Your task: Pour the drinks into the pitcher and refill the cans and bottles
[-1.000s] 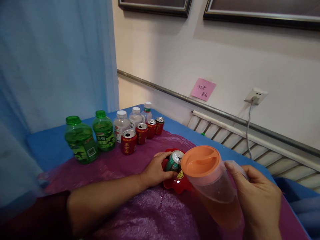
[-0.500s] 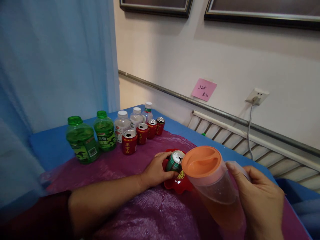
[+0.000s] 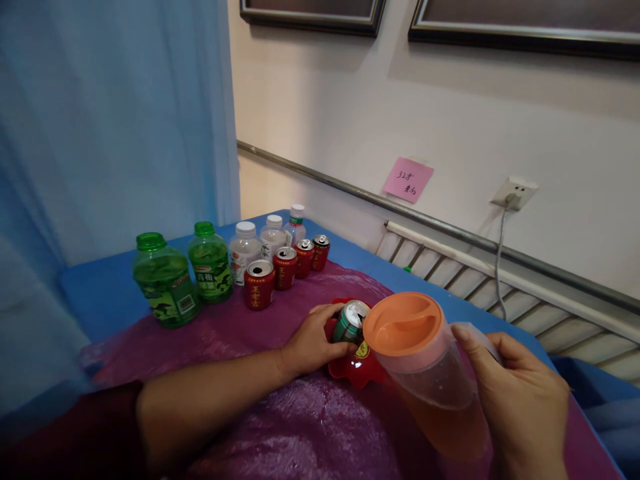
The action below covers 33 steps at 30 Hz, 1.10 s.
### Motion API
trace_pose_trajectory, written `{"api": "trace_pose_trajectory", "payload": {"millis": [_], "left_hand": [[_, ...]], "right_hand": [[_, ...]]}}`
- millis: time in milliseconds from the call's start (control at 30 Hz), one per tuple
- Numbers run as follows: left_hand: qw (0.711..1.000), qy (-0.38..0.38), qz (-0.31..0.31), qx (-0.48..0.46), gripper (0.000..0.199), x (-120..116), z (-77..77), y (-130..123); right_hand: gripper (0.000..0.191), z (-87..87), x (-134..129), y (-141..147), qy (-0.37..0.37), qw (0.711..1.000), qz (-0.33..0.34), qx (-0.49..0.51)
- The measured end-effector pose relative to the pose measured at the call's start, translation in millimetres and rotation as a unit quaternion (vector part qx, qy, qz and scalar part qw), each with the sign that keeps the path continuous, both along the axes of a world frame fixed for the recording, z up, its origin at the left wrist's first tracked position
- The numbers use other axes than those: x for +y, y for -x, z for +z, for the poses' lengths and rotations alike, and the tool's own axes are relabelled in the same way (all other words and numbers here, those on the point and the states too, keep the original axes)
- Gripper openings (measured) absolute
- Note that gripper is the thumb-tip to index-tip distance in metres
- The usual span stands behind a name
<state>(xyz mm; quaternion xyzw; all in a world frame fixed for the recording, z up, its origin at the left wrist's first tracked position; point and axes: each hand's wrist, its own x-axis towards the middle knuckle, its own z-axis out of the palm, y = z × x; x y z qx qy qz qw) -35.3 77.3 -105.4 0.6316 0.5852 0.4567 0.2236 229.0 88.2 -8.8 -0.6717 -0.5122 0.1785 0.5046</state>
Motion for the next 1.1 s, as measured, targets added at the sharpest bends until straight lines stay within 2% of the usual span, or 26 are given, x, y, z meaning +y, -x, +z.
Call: {"api": "trace_pose_trajectory", "payload": {"millis": [367,700,933,1100], "left_hand": [[1.0,0.005,-0.002,-0.005,0.077,-1.1,0.4,0.0],[1.0,0.001,0.001,-0.004,0.076,-1.4,1.9,-1.0],[1.0,0.004,0.002,-0.002,0.076,-0.9,0.6,-0.3],[1.0,-0.007,-0.008,-0.003,0.076,-0.8,0.7,0.1]], "right_hand": [[0.04,-2.4,2.5,-5.8,0.001,0.999,0.002,-0.036],[0.042,1.2,-1.6,0.6,0.0,1.0,0.004,-0.002],[0.041,-4.7,3.3,-5.8,-0.005,1.0,0.01,-0.017],[0.041,-2.2,3.6,-5.4,-0.011,1.0,0.017,-0.023]]}}
